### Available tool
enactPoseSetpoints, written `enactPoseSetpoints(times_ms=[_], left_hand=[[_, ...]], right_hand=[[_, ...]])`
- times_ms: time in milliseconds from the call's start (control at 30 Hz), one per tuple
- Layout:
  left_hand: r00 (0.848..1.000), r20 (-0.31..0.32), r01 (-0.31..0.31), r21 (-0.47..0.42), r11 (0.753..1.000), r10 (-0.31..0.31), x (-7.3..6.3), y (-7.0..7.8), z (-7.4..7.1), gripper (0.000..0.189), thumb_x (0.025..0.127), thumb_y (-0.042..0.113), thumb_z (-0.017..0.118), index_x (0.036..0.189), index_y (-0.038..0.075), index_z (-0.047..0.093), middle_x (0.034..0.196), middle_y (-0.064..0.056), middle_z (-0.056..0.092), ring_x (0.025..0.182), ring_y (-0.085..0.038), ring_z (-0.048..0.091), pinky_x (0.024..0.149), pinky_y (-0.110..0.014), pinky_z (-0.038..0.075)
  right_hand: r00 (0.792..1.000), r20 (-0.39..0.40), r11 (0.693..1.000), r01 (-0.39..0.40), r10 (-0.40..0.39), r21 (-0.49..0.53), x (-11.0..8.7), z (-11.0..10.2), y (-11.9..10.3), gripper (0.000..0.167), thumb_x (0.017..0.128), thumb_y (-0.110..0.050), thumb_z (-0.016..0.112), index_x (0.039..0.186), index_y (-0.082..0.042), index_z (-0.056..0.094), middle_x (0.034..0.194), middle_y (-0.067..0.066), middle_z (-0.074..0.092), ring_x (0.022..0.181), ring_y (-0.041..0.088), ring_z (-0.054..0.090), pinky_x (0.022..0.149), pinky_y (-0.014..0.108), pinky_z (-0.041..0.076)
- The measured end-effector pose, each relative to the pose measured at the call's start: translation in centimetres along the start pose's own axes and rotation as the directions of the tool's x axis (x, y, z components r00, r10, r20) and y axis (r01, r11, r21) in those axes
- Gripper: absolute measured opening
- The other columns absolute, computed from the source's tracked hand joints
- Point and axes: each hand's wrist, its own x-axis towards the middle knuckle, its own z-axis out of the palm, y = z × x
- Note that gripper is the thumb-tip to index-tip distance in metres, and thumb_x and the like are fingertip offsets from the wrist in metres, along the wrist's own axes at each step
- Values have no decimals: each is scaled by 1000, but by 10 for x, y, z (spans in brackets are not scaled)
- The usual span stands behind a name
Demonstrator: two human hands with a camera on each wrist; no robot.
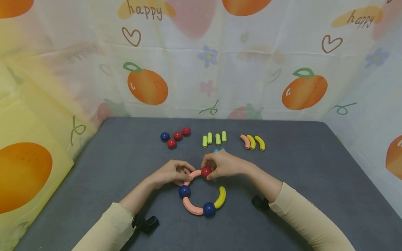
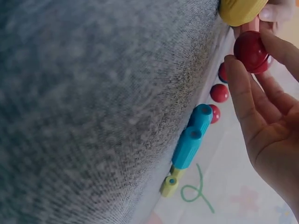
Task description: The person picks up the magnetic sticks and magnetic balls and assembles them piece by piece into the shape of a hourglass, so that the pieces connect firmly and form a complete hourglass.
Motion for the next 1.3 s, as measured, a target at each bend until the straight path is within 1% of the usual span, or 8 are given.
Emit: enactPoseSetpoints(times_ms=[200,333,500,700,867,1033,1133,1300], left_hand=[[1000,3,5,19,1000,-5,0,1,1,34,87,19,72,119,6,68,85,2,68,74,-10,65,68,-29,60],[1000,-3,-10,91,996,11,0,4,3,31,88,17,72,117,7,69,86,-1,69,71,-10,64,67,-28,60],[995,-39,-76,253,965,89,0,10,8,26,91,20,69,113,8,72,81,-4,72,63,-8,61,61,-23,52],[988,-88,-87,339,937,123,3,15,17,23,90,18,69,109,8,75,82,-4,74,63,-7,57,58,-21,45],[984,-120,-80,342,936,129,3,15,21,21,88,16,70,107,10,76,81,-3,73,61,-7,56,56,-21,44],[985,-111,-94,315,944,135,0,14,23,22,87,13,69,108,9,75,77,-5,71,55,-8,58,53,-24,47],[988,-98,-87,290,953,120,-2,16,26,21,88,11,67,108,9,74,75,-6,69,54,-8,61,54,-26,52],[993,-85,-58,255,965,82,-6,20,30,18,88,9,67,106,8,72,73,-4,65,54,-10,63,56,-27,58]], right_hand=[[1000,7,1000,-12,11,24,-1,1,0,32,82,-19,81,110,-13,66,96,0,73,81,5,67,72,19,54],[999,26,999,-20,19,26,-1,3,2,32,83,-19,80,112,-14,66,100,-1,72,86,5,67,76,20,54],[999,32,999,-32,31,41,0,5,3,33,82,-18,80,112,-14,66,101,-2,72,88,5,67,78,20,55],[999,39,999,-21,19,43,-1,6,2,32,83,-18,80,111,-13,66,99,-2,72,85,6,67,75,19,54],[999,-6,998,-44,44,33,-11,3,3,28,87,-21,75,112,-14,67,102,0,72,86,6,67,75,19,54],[996,-49,996,-70,72,52,-26,-3,10,26,90,-25,72,113,-13,67,111,2,70,88,7,67,76,20,54],[996,-36,993,-84,87,82,-33,-8,16,23,91,-26,72,109,-12,67,104,2,72,84,9,67,73,21,54],[990,55,981,-138,132,136,-41,-13,22,12,92,-25,70,98,-15,69,83,5,73,66,15,63,60,26,52]])
